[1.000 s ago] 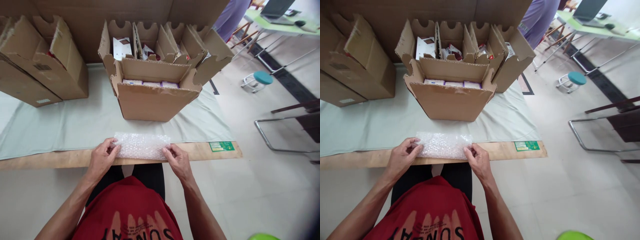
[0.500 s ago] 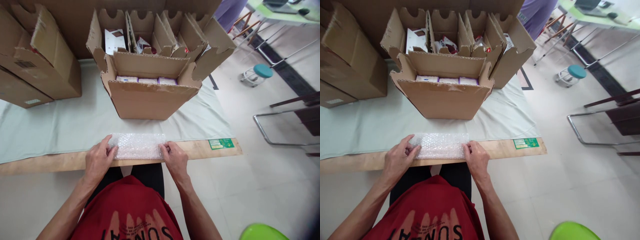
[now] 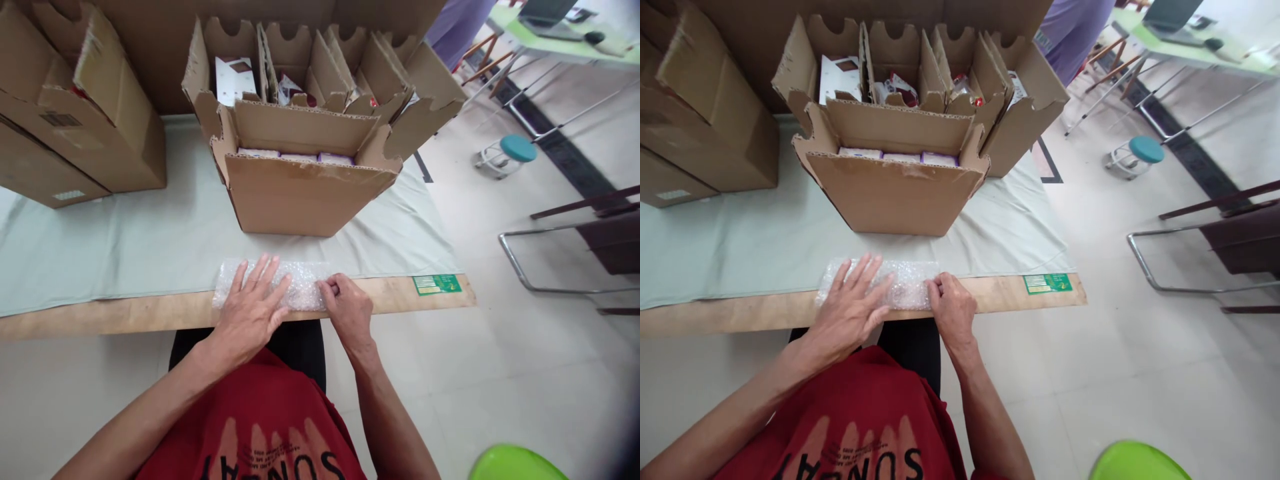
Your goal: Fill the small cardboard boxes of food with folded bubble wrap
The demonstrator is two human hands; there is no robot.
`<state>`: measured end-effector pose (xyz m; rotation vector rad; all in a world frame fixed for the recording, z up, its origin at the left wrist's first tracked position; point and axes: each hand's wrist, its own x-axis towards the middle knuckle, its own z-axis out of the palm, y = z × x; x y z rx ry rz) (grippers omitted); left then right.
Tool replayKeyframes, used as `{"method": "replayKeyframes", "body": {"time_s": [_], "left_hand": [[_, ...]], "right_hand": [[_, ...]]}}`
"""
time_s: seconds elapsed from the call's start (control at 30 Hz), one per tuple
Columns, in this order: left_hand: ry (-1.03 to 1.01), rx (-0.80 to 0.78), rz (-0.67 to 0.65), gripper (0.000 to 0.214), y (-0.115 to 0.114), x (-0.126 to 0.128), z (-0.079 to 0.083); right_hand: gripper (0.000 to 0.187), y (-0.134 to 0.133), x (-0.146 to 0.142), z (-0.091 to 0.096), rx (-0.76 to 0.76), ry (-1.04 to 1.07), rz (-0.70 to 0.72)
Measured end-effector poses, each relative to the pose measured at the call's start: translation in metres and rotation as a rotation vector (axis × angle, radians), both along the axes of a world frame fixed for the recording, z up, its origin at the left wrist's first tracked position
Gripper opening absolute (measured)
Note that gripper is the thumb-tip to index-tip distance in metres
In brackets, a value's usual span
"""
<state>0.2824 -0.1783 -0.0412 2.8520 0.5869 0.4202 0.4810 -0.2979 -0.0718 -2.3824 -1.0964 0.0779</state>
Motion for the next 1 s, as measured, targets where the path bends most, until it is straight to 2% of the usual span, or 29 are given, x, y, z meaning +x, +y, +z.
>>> {"method": "replayKeyframes", "body": {"time_s": [0.1, 0.17, 0.23, 0.27, 0.37, 0.43, 0.5, 0.6, 0.73, 0.8, 0.87, 0.93, 1.0], "left_hand": [[0.156, -0.061, -0.011, 0.052, -0.006, 0.006, -0.017], [0.173, -0.065, 0.007, 0.056, -0.007, 0.004, -0.025], [0.164, -0.053, 0.008, 0.058, -0.007, 0.001, -0.03], [0.159, -0.044, -0.001, 0.058, -0.007, 0.0, -0.032], [0.163, -0.019, -0.024, 0.059, -0.006, -0.001, -0.033], [0.179, -0.02, -0.024, 0.061, -0.006, -0.001, -0.033], [0.186, -0.028, -0.018, 0.062, -0.005, 0.0, -0.032], [0.172, -0.048, -0.016, 0.065, -0.006, 0.0, -0.031], [0.114, -0.144, -0.005, 0.06, -0.004, -0.003, -0.024], [0.02, -0.196, 0.033, 0.052, 0.003, -0.008, -0.018], [-0.092, -0.196, 0.131, 0.045, 0.016, -0.016, -0.01], [-0.121, -0.15, 0.256, 0.039, 0.03, -0.025, -0.002], [-0.015, -0.112, 0.358, 0.038, 0.044, -0.033, 0.004]], "right_hand": [[0.03, -0.005, 0.004, 0.007, 0.016, -0.033, 0.022], [0.026, -0.007, 0.0, 0.017, 0.103, -0.115, 0.036], [0.026, -0.003, -0.015, 0.027, 0.203, -0.206, 0.11], [0.028, 0.001, -0.025, 0.03, 0.223, -0.229, 0.192], [0.046, 0.016, -0.057, 0.026, 0.111, -0.188, 0.504], [0.061, 0.017, -0.067, 0.014, -0.014, -0.156, 0.593], [0.07, 0.005, -0.062, -0.001, -0.091, -0.178, 0.552], [0.069, -0.028, -0.041, -0.016, -0.132, -0.242, 0.445], [0.051, -0.062, -0.014, -0.012, -0.055, -0.237, 0.357], [0.042, -0.061, -0.004, -0.003, 0.045, -0.204, 0.272], [0.037, -0.049, 0.005, 0.008, 0.109, -0.152, 0.202], [0.036, -0.029, 0.013, 0.017, 0.072, -0.098, 0.2], [0.041, -0.007, 0.02, 0.024, -0.05, -0.08, 0.243]]}}
